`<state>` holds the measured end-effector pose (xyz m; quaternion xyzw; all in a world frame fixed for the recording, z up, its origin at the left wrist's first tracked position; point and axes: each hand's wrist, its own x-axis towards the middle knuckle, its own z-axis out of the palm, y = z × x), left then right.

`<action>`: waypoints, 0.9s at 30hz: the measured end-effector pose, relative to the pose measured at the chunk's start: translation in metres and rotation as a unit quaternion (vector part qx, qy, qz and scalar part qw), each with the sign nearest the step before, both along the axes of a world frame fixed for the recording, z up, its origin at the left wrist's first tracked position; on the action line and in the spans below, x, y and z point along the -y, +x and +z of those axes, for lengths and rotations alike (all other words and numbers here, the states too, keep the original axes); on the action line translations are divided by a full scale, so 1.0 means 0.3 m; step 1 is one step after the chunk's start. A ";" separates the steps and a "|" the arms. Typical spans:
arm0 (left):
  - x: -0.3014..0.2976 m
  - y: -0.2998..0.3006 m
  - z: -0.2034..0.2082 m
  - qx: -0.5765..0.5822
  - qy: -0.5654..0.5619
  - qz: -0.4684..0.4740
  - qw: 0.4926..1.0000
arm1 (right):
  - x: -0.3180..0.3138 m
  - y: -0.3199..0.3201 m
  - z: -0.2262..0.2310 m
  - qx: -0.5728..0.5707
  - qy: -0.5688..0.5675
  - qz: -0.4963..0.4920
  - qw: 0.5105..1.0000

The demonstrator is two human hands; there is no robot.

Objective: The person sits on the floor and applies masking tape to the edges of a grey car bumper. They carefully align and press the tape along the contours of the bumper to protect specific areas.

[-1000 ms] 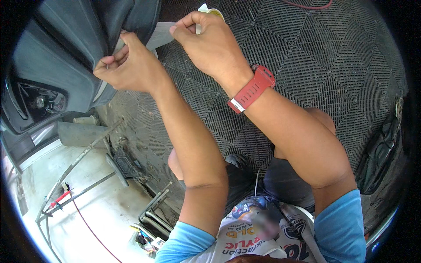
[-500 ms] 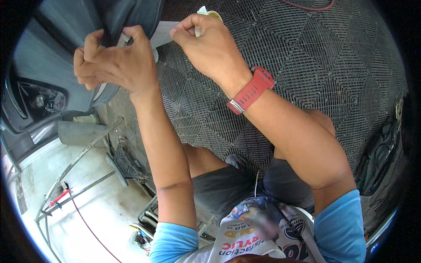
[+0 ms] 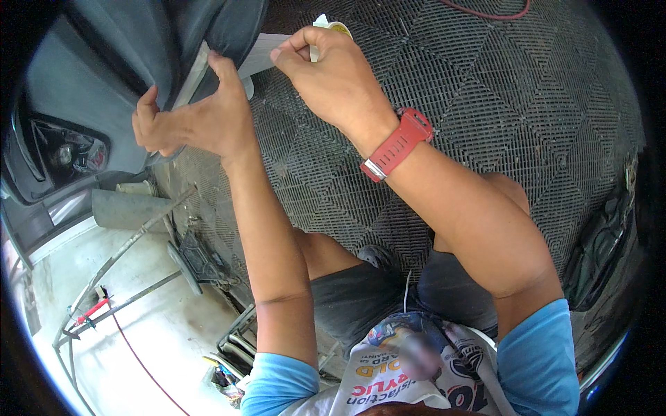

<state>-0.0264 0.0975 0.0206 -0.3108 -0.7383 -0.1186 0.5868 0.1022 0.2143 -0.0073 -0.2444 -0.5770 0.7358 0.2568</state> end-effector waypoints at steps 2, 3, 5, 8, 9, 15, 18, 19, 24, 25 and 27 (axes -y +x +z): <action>-0.015 0.004 0.013 -0.018 -0.017 0.032 0.999 | 0.005 -0.004 -0.008 -0.010 0.009 -0.007 1.000; -0.013 -0.001 0.020 -0.032 -0.037 0.041 0.998 | 0.008 -0.005 -0.009 -0.012 0.008 -0.008 1.000; -0.008 -0.019 0.038 -0.061 -0.077 0.057 0.994 | 0.011 -0.009 -0.011 -0.016 0.008 -0.008 1.000; -0.045 0.010 0.071 -0.077 -0.091 0.055 0.991 | 0.002 -0.008 -0.014 -0.004 0.001 0.005 1.000; -0.045 0.009 0.072 -0.083 -0.090 0.047 0.991 | 0.000 -0.006 -0.011 -0.003 0.003 0.001 1.000; -0.048 -0.018 0.086 -0.083 -0.091 -0.015 0.992 | 0.002 0.006 -0.001 -0.001 0.012 -0.005 1.000; -0.045 -0.009 0.076 -0.024 -0.075 -0.001 0.997 | 0.002 0.004 -0.003 -0.003 0.007 0.004 1.000; -0.033 0.002 0.061 0.001 -0.047 -0.007 0.999 | 0.002 0.003 -0.006 -0.006 0.008 0.002 1.000; -0.034 0.074 -0.024 0.229 0.145 0.029 0.962 | 0.008 0.003 -0.006 -0.009 0.003 0.003 1.000; -0.039 0.081 -0.031 0.250 0.162 0.030 0.954 | 0.011 -0.004 -0.016 -0.012 0.009 0.000 1.000; -0.048 0.085 -0.038 0.278 0.191 0.033 0.941 | 0.016 -0.007 -0.018 -0.009 0.013 -0.001 1.000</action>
